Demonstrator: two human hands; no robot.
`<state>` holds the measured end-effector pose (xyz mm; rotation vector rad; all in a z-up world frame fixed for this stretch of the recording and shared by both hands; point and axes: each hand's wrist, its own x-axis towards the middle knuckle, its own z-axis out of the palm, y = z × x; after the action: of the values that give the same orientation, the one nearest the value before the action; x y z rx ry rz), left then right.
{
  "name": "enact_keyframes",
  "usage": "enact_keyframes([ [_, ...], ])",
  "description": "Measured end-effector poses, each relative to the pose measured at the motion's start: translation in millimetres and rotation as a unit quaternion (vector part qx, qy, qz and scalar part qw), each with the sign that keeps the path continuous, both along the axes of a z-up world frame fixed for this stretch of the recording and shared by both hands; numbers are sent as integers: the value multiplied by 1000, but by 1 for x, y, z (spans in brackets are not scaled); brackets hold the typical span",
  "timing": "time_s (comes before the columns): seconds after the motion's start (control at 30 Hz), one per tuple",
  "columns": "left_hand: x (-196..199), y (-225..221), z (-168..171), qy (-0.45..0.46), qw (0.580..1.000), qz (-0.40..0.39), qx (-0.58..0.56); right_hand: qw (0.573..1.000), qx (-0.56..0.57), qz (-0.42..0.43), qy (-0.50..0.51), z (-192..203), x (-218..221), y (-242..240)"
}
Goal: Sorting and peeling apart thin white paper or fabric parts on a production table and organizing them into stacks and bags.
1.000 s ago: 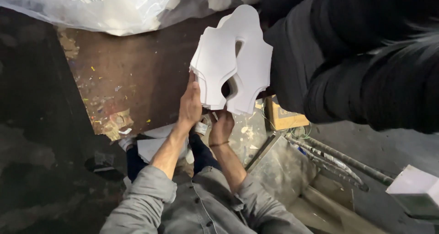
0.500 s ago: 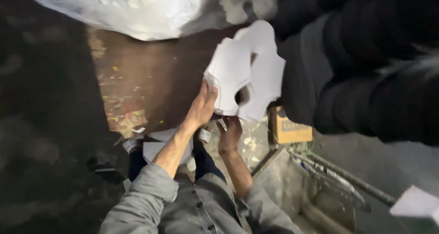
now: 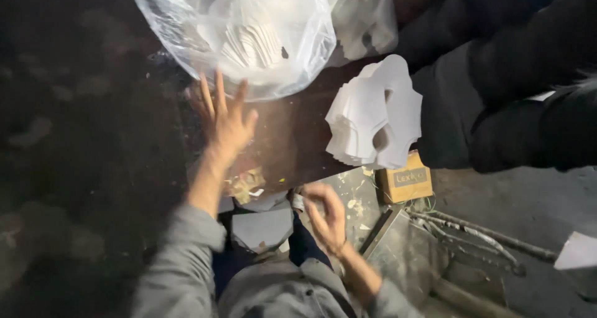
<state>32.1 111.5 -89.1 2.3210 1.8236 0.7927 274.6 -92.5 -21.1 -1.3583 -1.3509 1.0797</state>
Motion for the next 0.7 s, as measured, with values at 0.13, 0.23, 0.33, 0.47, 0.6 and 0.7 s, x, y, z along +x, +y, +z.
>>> enact_keyframes([
  [0.13, 13, -90, -50, -97, 988, 96, -73, 965, 204, 47, -158, 70, -65, 128],
  [0.23, 11, -114, -51, -153, 957, 195, -149, 940, 243, 61, -233, 37, -90, 233],
  [0.33, 14, -114, -71, -104, 945, 270, -152, 890, 300, 89, -332, -87, -58, 333],
  [0.47, 16, -102, -74, -165, 895, 372, -182, 839, 89, 95, -529, -152, -58, 438],
  [0.6, 19, -92, -60, -134, 870, 392, -268, 787, -136, 110, -592, -79, -113, 401],
  [0.7, 21, -91, -62, -123, 868, 404, -260, 714, -123, 135, -675, -73, -142, 395],
])
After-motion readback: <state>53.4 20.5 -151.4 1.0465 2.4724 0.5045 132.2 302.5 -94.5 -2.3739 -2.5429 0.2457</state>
